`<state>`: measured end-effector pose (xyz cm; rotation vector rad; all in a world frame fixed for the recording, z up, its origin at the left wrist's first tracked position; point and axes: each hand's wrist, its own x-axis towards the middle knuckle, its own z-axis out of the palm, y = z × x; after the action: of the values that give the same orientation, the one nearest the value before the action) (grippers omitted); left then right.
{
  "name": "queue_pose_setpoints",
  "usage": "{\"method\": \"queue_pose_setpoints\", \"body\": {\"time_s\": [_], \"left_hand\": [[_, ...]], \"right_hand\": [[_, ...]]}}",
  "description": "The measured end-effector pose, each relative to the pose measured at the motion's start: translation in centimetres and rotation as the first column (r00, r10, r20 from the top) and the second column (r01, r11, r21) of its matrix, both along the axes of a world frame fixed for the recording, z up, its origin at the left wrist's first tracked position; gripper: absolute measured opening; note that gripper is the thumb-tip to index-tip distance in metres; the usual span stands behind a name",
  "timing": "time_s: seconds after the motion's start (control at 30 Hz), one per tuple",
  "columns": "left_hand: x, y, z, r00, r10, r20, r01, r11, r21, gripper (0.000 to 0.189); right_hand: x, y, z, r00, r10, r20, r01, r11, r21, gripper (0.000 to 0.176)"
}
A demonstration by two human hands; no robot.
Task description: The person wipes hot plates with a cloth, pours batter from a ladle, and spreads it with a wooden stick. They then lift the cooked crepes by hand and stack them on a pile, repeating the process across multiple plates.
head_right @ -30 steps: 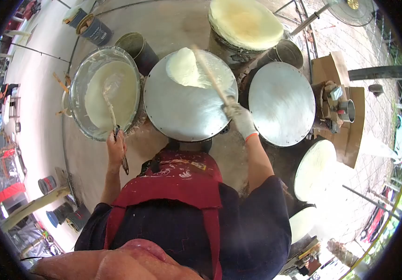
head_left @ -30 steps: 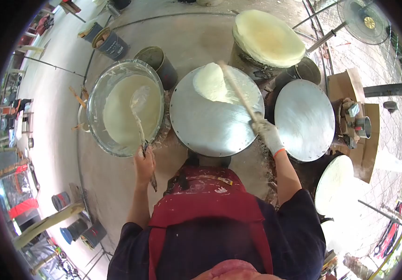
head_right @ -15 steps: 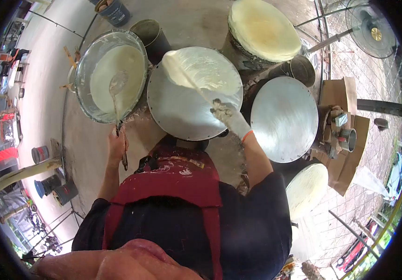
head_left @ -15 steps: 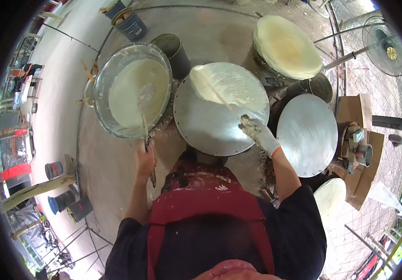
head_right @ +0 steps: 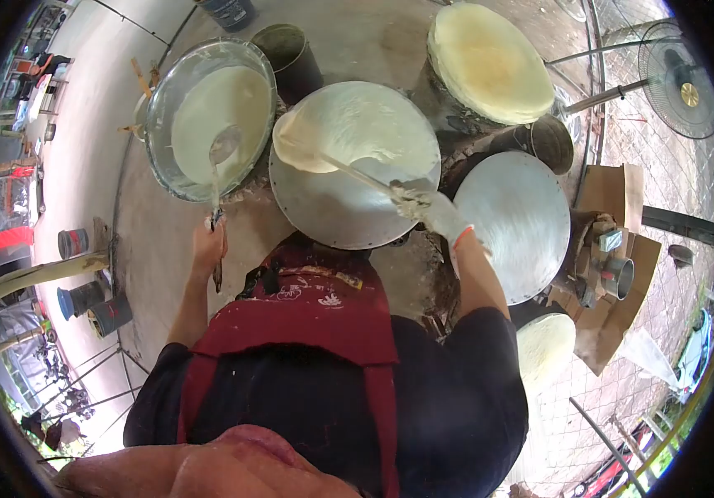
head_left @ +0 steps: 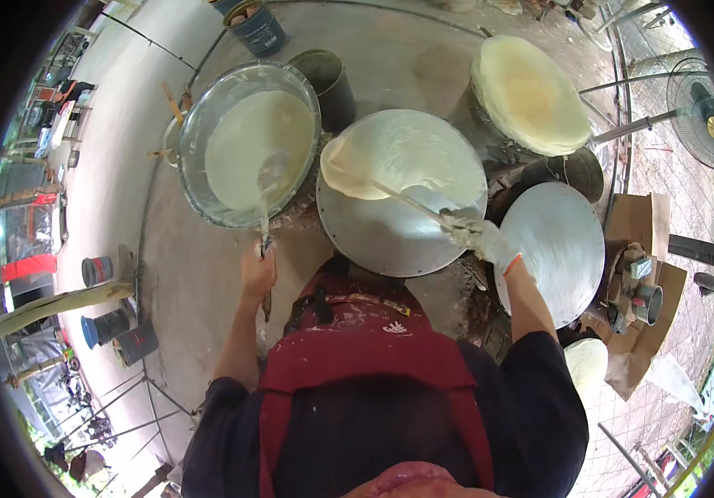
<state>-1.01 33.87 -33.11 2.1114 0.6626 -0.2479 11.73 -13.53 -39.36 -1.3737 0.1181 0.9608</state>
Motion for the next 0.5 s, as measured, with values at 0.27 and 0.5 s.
{"method": "queue_pose_setpoints", "body": {"time_s": [0.27, 0.5], "left_hand": [[5.8, 0.1, -1.7, 0.981, -0.187, 0.045, 0.17, 0.952, 0.255, 0.026], [8.4, -1.1, -3.0, 0.883, -0.469, -0.027, 0.423, 0.771, 0.476, 0.031]], "right_hand": [[3.4, 0.6, -3.0, 0.981, 0.078, 0.178, -0.086, 0.995, 0.042, 0.043], [1.6, -2.9, -2.8, 0.972, -0.056, 0.228, 0.038, 0.996, 0.083, 0.036]]}}
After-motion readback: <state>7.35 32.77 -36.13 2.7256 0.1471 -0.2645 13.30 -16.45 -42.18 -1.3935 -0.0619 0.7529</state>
